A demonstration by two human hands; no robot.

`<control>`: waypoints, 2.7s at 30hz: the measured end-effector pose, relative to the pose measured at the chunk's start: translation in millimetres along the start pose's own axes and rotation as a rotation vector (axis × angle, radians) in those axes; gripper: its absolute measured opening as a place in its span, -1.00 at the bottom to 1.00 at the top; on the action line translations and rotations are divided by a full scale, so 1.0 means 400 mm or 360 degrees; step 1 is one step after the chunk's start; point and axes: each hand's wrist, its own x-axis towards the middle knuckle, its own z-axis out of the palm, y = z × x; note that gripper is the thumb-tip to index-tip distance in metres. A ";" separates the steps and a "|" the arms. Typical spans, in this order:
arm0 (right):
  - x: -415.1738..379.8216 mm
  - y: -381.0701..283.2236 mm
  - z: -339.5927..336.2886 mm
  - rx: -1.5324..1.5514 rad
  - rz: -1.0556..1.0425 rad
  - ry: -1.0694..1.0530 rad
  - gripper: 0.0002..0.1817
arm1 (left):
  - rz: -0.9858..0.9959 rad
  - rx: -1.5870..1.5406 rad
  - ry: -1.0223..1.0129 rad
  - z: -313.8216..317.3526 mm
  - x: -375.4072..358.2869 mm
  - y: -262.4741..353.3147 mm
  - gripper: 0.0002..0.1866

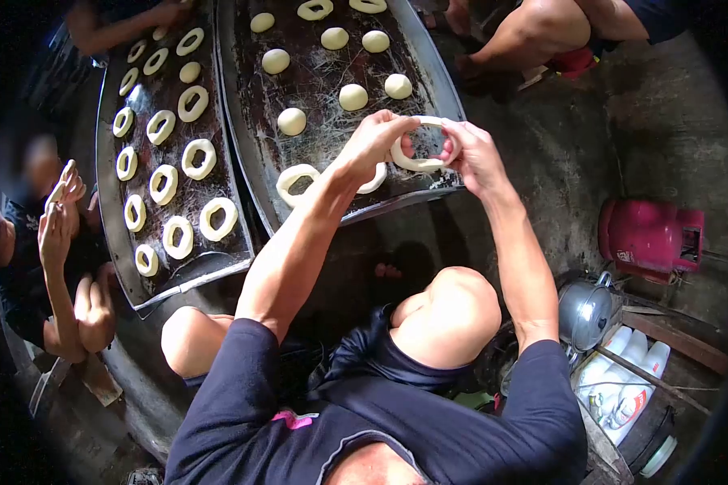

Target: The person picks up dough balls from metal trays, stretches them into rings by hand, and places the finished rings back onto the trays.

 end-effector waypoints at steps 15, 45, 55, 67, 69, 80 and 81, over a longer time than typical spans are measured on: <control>0.088 0.080 0.012 -0.2553 -0.0849 0.0313 -0.77 | 0.0293 0.0529 0.0281 -0.112 -0.078 0.077 -0.49; -0.011 -0.041 0.198 -0.0848 -0.0771 -0.0197 -0.62 | 0.0667 -0.0202 0.0072 -0.030 -0.136 -0.007 -0.41; -0.043 -0.030 0.163 0.0456 -0.0357 -0.0306 -0.78 | 0.0556 -0.0446 -0.0099 0.001 -0.139 0.050 -0.82; -0.104 -0.137 0.080 -0.0482 -0.0031 -0.0553 -0.81 | 0.0278 -0.0814 -0.0316 -0.101 -0.126 0.056 -0.92; -0.072 -0.177 0.096 -0.0639 -0.0307 -0.0406 -0.81 | 0.0345 -0.0598 -0.0357 -0.099 -0.086 0.042 -0.69; 0.287 -0.152 0.170 -0.0757 0.0012 0.0061 -0.45 | 0.0635 0.2075 0.0754 -0.169 0.115 0.007 -0.64; 0.313 -0.128 0.164 -0.0652 0.0054 0.0030 -0.43 | 0.0596 0.1996 0.0756 -0.164 0.109 0.012 -0.64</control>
